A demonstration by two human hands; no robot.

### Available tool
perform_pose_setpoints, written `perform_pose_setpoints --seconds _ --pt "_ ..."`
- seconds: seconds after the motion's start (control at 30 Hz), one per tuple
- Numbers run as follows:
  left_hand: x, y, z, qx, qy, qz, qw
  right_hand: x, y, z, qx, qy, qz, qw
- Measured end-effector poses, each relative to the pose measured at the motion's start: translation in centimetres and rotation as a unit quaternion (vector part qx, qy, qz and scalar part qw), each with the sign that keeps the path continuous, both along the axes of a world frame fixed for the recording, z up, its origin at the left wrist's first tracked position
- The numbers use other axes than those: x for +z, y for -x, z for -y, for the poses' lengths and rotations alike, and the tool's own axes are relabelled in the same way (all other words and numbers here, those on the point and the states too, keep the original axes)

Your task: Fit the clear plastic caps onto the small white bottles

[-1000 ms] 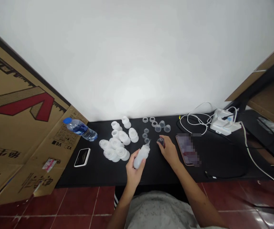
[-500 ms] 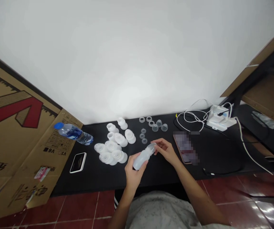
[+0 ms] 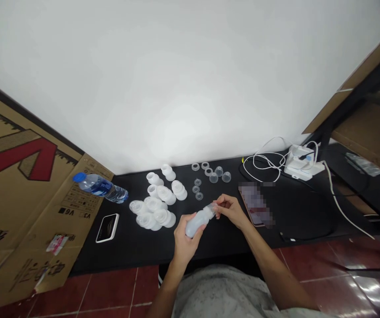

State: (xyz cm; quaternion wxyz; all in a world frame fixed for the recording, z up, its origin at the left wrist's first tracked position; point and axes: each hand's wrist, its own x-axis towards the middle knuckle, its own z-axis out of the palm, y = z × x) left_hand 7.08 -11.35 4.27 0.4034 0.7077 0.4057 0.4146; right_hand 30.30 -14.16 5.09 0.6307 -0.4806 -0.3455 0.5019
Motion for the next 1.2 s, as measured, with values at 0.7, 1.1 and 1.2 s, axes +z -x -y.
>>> perform_pose_setpoints --seconds 0.7,1.1,1.2 --pt "-0.4 -1.2 1.3 0.022 -0.098 -0.004 0.995 1.1 0.3 0.1 -0.131 -0.056 0.084 0.986" --pt "-1.3 -1.4 1.4 -0.163 -0.109 -0.062 0.979 3.6 8.1 -5.6 0.088 -0.008 0.398 0.913" --pt "-1.5 -1.4 1.2 -0.169 -0.096 -0.065 0.979 2.7 9.1 -6.1 0.080 -0.006 0.389 0.918"
